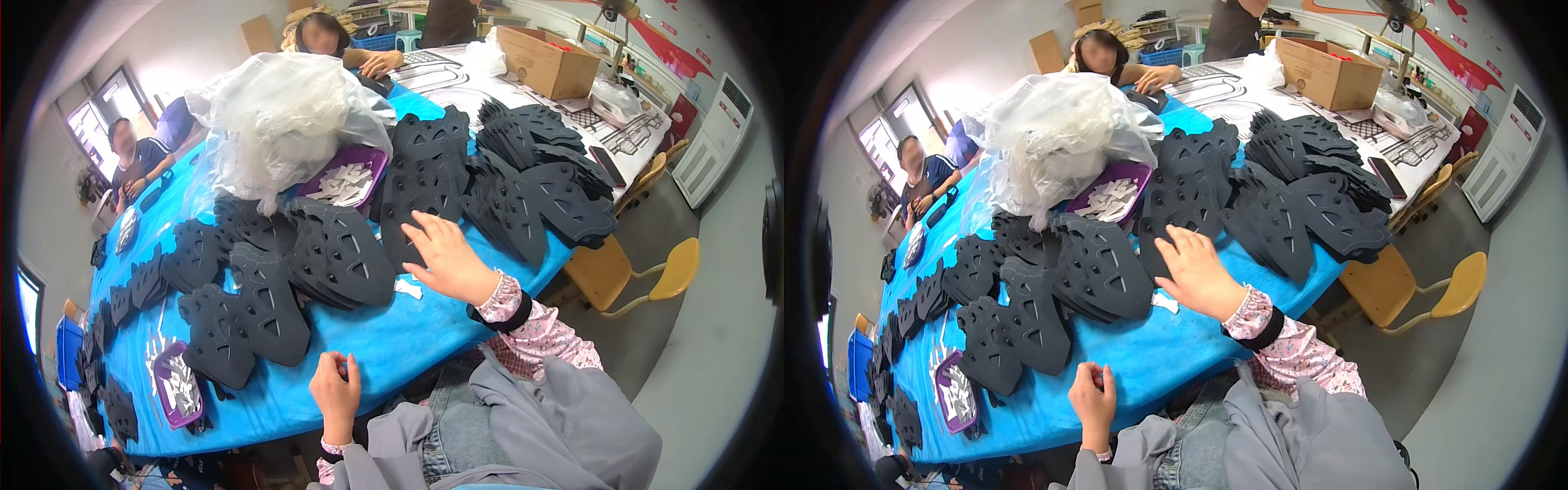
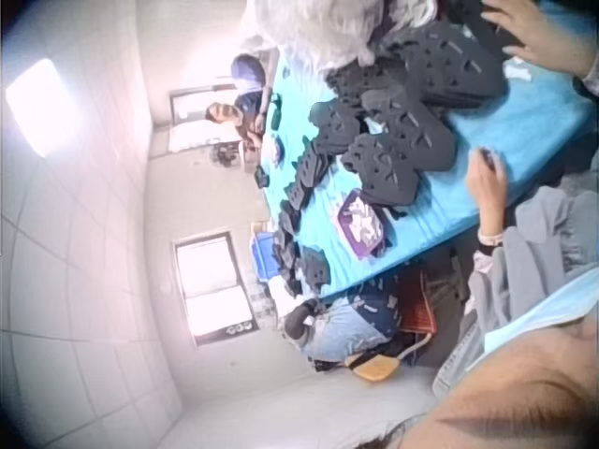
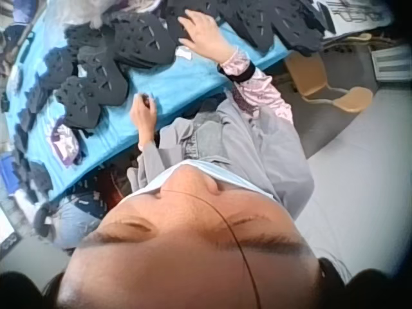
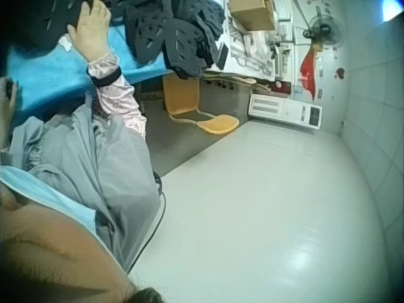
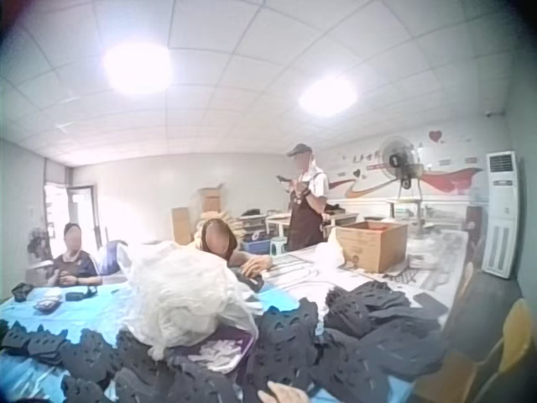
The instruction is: Organize and stack black foam shoe upper components on a manufacturing table.
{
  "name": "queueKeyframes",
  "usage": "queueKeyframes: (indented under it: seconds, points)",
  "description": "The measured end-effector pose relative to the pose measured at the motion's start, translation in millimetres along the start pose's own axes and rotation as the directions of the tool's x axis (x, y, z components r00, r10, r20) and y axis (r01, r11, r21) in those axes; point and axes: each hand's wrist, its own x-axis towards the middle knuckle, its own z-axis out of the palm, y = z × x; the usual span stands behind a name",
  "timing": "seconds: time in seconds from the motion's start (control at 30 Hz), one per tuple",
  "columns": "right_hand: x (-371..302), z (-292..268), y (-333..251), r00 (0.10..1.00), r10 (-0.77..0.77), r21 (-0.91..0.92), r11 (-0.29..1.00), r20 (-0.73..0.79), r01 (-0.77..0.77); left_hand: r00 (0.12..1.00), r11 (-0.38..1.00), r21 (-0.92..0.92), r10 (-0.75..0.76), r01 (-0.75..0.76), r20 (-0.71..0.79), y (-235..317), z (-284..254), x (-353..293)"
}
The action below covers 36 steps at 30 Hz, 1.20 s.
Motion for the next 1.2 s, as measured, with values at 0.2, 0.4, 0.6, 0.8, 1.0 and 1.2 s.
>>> queueKeyframes:
  seconds: [0.2,0.4,0.6,0.8,1.0,1.2]
  points:
    - [-22.1,20.4,25.0,0.933,0.102,0.012,0.994,0.346,-0.113,1.0,1.0,0.03,0.005,-0.005,0.014,2.9,0.8,2.7]
    - [-22.5,20.3,23.6,0.93,0.104,0.053,0.99,0.352,-0.13,1.0,0.998,0.056,0.01,-0.011,0.014,1.4,-0.8,2.4]
    - [-21.2,17.3,22.7,0.913,0.122,0.053,0.987,0.389,-0.154,1.0,0.999,0.037,0.009,-0.01,0.011,3.0,-1.2,2.1]
    - [-24.0,19.9,26.8,0.92,0.111,0.079,0.985,0.375,-0.151,0.999,0.999,0.035,0.009,-0.01,0.031,3.6,-1.2,2.8]
    - [-0.1,-10.7,11.2,1.0,-0.012,0.043,0.999,-0.001,0.012,1.0,0.999,0.039,0.006,-0.007,0.017,0.5,0.2,2.2]
    - [48.3,-62.5,16.0,0.944,0.016,-0.184,0.98,-0.33,-0.081,1.0,1.0,0.005,-0.004,0.004,0.025,5.7,1.9,1.6]
